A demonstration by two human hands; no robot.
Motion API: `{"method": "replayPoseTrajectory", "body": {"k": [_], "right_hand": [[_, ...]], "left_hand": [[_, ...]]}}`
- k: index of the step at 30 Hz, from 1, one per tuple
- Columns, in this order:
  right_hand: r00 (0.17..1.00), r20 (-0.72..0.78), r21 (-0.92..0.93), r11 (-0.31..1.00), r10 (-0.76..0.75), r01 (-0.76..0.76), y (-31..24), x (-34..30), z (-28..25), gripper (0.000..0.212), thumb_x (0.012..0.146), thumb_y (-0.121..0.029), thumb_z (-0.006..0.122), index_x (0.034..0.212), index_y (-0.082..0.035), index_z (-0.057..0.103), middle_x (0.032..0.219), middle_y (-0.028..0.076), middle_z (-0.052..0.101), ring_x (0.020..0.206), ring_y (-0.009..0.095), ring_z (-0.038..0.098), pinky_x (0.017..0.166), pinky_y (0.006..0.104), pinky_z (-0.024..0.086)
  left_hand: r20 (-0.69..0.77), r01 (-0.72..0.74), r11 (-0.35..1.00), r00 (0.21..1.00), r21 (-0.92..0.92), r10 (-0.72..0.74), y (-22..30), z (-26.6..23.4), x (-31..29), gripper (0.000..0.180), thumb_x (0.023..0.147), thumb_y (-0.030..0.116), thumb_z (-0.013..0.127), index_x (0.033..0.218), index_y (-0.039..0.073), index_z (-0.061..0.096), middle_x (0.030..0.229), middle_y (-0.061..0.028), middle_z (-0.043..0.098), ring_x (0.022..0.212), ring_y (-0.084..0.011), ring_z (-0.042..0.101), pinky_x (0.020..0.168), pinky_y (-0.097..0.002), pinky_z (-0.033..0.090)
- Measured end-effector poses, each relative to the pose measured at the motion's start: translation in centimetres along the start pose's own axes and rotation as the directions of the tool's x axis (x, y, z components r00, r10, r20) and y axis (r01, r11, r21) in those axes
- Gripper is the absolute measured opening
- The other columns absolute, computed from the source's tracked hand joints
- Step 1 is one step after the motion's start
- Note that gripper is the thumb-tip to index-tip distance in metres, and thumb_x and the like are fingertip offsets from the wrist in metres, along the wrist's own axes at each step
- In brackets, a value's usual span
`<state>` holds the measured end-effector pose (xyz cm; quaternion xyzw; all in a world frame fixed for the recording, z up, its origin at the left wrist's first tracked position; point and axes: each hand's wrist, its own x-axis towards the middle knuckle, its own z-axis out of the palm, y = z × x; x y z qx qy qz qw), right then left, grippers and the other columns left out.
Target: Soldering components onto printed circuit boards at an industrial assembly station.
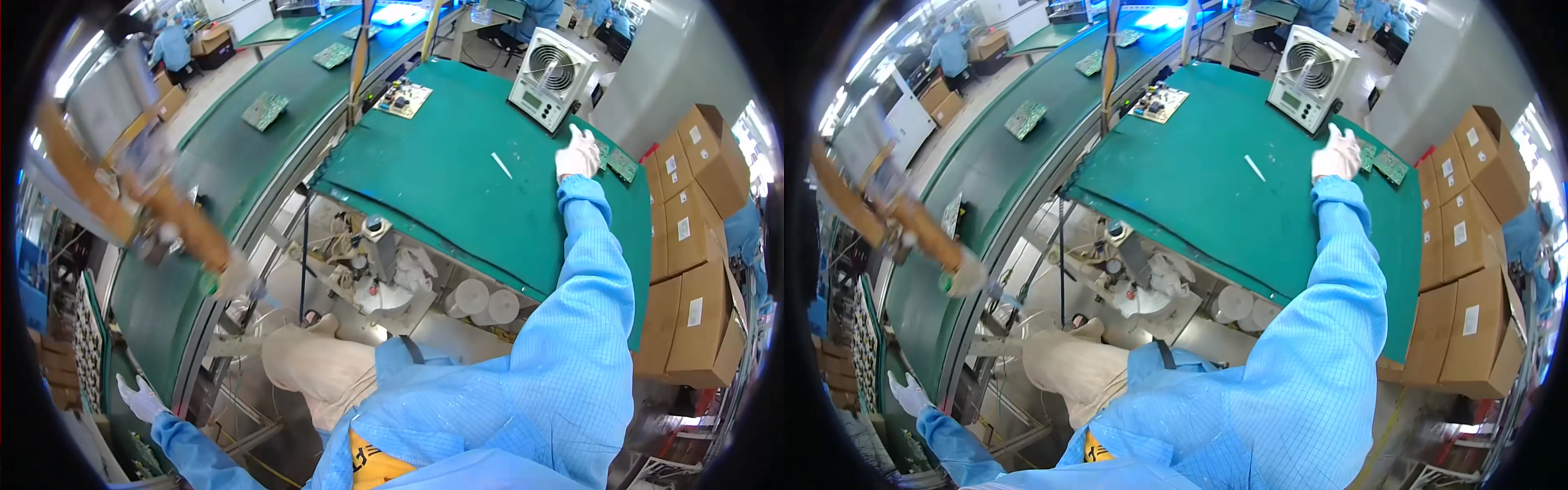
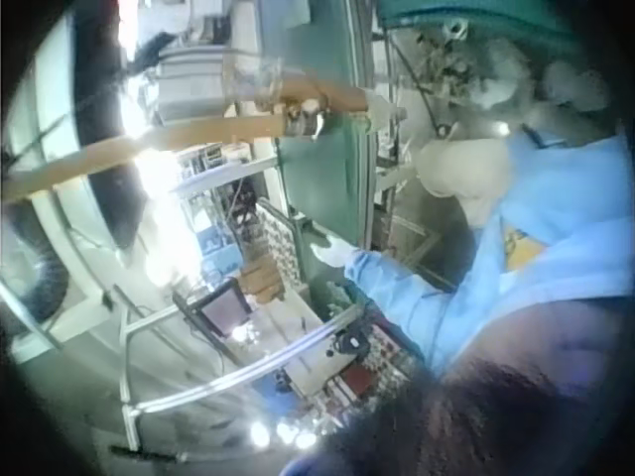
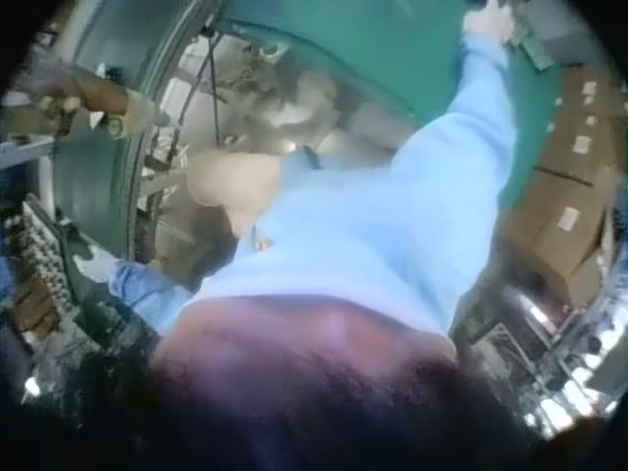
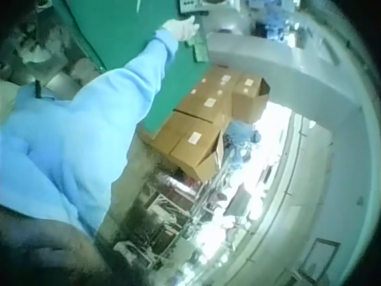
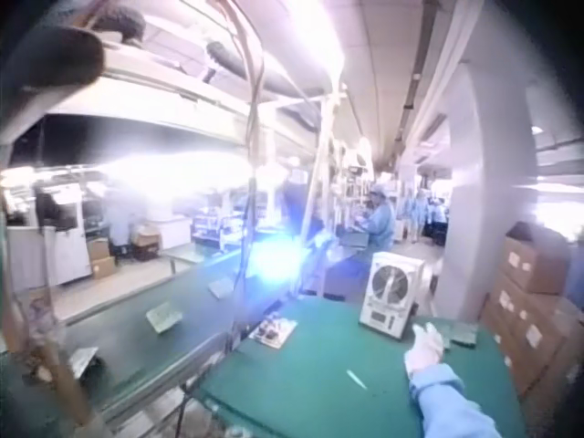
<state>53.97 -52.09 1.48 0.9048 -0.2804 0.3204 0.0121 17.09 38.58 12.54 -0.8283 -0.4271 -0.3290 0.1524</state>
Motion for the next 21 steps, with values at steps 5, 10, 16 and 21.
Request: {"method": "replayPoseTrajectory", "body": {"k": [5,10,16,21], "right_hand": [[0.951,0.292,-0.216,0.976,0.101,-0.037,6.1,0.7,1.2,0.059,0.080,-0.008,0.060,0.136,-0.023,0.047,0.133,0.012,0.043,0.114,0.033,0.053,0.091,0.0483,0.048],[0.974,0.003,0.021,0.974,-0.227,0.226,15.7,-0.2,11.3,0.038,0.085,-0.005,0.051,0.123,-0.009,0.052,0.106,0.017,0.057,0.087,0.034,0.061,0.079,0.0448,0.050],[0.931,-0.049,0.030,0.931,-0.362,0.364,13.8,-0.4,8.5,0.034,0.086,-0.010,0.054,0.120,-0.008,0.053,0.099,0.015,0.057,0.087,0.031,0.059,0.076,0.0434,0.049],[0.946,-0.098,0.060,0.947,-0.310,0.317,10.0,-0.6,-0.3,0.029,0.087,-0.019,0.059,0.114,-0.010,0.059,0.093,0.010,0.059,0.084,0.028,0.061,0.074,0.0391,0.050]], "left_hand": [[-0.020,-0.131,0.986,0.991,-0.106,0.130,0.7,-1.5,-3.7,0.050,0.090,0.015,0.059,0.138,0.011,0.044,0.135,-0.0148,0.050,0.121,-0.0303,0.050,0.100,-0.0391,0.041],[-0.018,-0.246,0.946,0.969,-0.210,0.248,3.9,-1.0,-4.8,0.050,0.089,0.010,0.059,0.137,0.006,0.044,0.134,-0.0147,0.050,0.122,-0.0298,0.050,0.101,-0.0383,0.040],[-0.092,-0.425,0.848,0.904,-0.318,0.418,11.0,-4.5,-6.9,0.045,0.087,0.002,0.057,0.131,0.003,0.049,0.132,-0.0164,0.052,0.121,-0.0307,0.050,0.102,-0.0382,0.040],[-0.261,-0.651,0.581,0.744,-0.488,0.615,18.1,-8.6,-10.5,0.045,0.082,-0.005,0.060,0.126,0.002,0.054,0.127,-0.0181,0.055,0.117,-0.0348,0.054,0.098,-0.0403,0.044]]}}
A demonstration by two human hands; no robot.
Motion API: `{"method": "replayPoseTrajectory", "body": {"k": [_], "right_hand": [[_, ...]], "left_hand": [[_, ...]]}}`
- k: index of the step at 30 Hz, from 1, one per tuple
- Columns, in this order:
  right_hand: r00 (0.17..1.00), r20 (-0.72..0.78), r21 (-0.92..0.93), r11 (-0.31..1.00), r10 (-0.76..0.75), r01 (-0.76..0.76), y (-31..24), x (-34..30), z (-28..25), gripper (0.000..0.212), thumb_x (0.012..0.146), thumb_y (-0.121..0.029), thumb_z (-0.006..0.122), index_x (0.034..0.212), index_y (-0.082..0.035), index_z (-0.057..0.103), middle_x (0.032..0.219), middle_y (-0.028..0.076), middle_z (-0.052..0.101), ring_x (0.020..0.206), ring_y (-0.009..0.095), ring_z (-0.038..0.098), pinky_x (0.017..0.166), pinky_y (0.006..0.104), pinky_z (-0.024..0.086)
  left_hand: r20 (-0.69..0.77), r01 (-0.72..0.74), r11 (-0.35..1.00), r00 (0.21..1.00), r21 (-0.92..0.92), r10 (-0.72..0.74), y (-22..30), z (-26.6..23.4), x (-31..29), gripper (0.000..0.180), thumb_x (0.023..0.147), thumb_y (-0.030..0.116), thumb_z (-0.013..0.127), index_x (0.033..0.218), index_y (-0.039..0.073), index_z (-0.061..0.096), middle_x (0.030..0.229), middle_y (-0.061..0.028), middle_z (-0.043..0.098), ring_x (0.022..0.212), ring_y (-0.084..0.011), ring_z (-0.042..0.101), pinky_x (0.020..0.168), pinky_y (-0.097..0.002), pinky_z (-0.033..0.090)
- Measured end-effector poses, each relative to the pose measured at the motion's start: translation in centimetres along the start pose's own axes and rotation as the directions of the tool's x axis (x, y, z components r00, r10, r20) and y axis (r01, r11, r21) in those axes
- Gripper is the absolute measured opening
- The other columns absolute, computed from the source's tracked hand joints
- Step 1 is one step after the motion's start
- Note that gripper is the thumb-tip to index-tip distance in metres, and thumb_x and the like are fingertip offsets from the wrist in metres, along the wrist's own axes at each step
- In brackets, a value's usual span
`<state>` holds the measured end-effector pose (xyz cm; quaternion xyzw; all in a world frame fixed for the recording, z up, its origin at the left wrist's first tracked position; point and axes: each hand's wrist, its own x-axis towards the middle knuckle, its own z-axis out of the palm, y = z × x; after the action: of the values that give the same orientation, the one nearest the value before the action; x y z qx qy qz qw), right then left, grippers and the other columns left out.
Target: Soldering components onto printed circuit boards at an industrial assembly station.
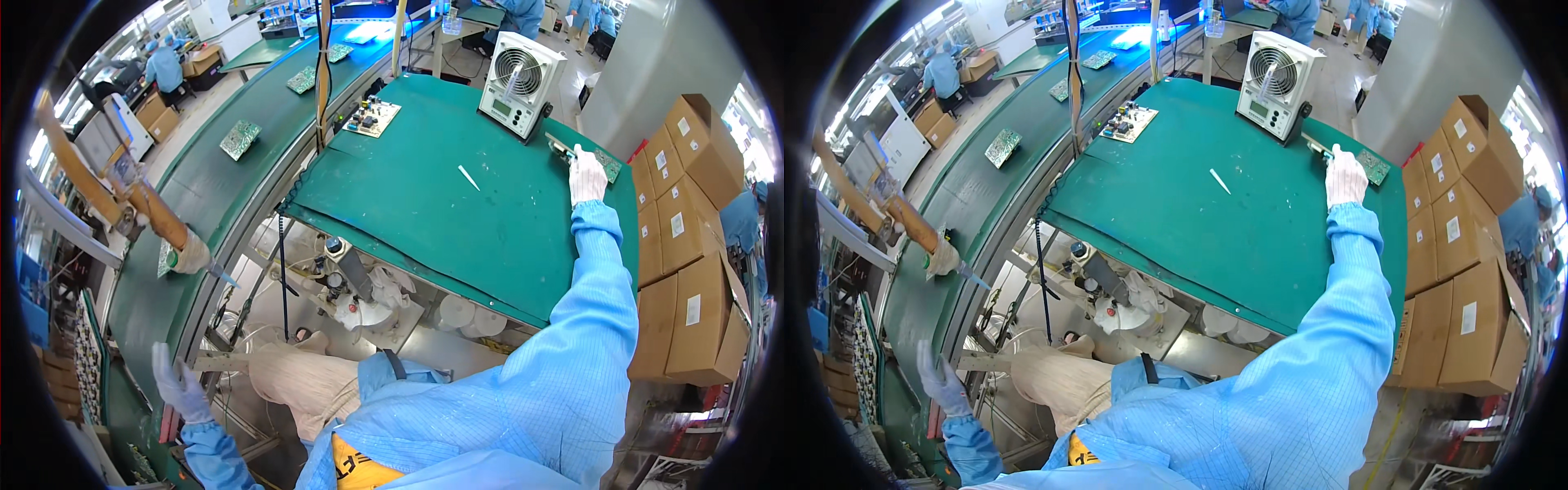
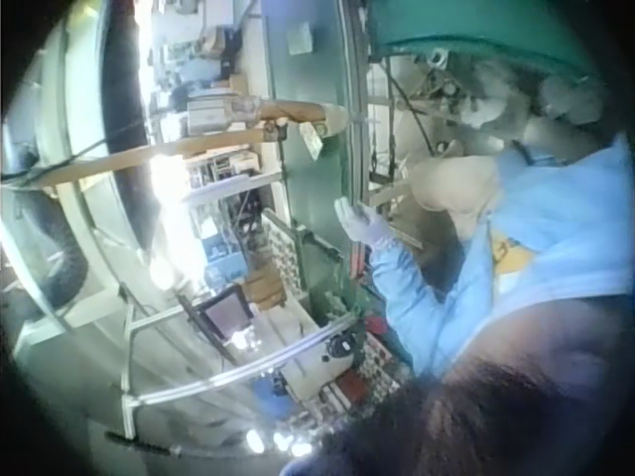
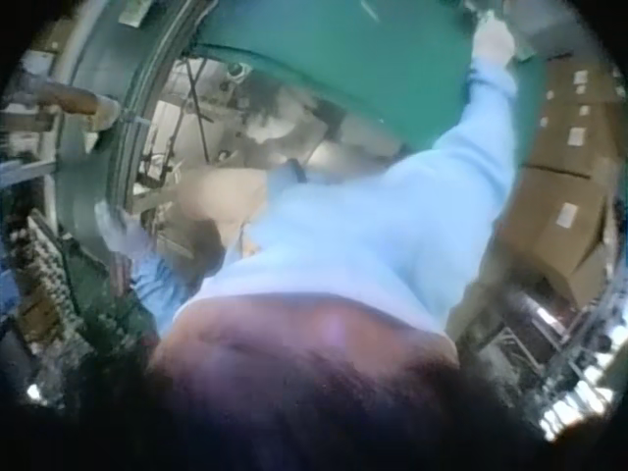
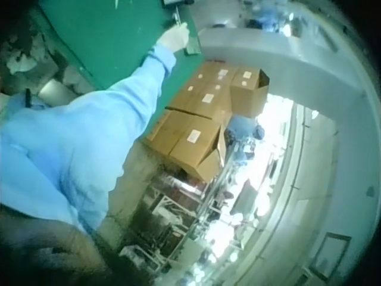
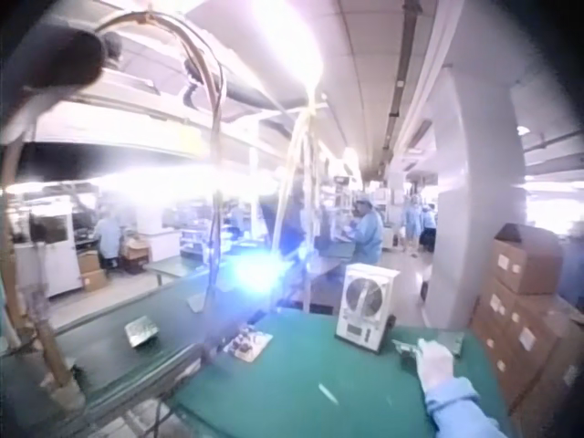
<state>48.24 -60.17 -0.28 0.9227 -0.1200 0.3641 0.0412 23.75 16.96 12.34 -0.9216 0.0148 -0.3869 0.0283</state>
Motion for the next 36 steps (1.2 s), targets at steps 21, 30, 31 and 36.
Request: {"method": "replayPoseTrajectory", "body": {"k": [21,30,31,36], "right_hand": [[0.730,0.340,0.527,-0.523,-0.593,-0.670,-27.9,-8.0,-19.7,0.022,0.083,-0.014,0.064,0.101,0.000,0.064,0.094,0.008,0.065,0.086,0.020,0.064,0.074,0.0338,0.053],[0.641,-0.517,0.852,-0.416,-0.568,0.318,-42.3,-14.2,-21.9,0.018,0.080,-0.011,0.061,0.096,-0.003,0.063,0.088,0.012,0.062,0.073,0.021,0.064,0.058,0.0306,0.055],[0.543,-0.149,0.896,-0.345,-0.827,-0.279,-43.4,-14.4,-23.5,0.016,0.080,-0.008,0.058,0.095,-0.003,0.062,0.086,0.012,0.061,0.074,0.024,0.063,0.059,0.0323,0.055],[0.833,-0.437,0.879,-0.359,-0.340,0.314,-50.6,-20.6,-20.3,0.019,0.084,-0.004,0.055,0.101,0.000,0.062,0.089,0.015,0.061,0.076,0.026,0.064,0.058,0.0334,0.054]], "left_hand": [[0.569,0.515,0.398,0.822,-0.759,0.022,17.3,-1.3,-3.6,0.054,0.072,-0.001,0.073,0.123,0.000,0.054,0.109,-0.0105,0.063,0.100,-0.0181,0.063,0.083,-0.0305,0.052],[0.785,0.779,-0.155,0.619,-0.608,0.029,12.3,-4.9,-6.9,0.096,0.064,0.016,0.085,0.140,-0.001,0.029,0.133,-0.0119,0.047,0.122,-0.0245,0.049,0.103,-0.0367,0.042],[0.810,0.810,-0.053,0.578,-0.585,-0.102,10.8,-5.0,-8.3,0.096,0.067,0.023,0.084,0.141,0.000,0.029,0.134,-0.0117,0.046,0.124,-0.0257,0.048,0.103,-0.0379,0.042],[0.735,0.412,-0.671,0.608,-0.616,-0.301,9.9,-4.2,-15.7,0.071,0.086,0.035,0.067,0.142,0.009,0.034,0.142,-0.0168,0.040,0.128,-0.0356,0.043,0.104,-0.0541,0.037]]}}
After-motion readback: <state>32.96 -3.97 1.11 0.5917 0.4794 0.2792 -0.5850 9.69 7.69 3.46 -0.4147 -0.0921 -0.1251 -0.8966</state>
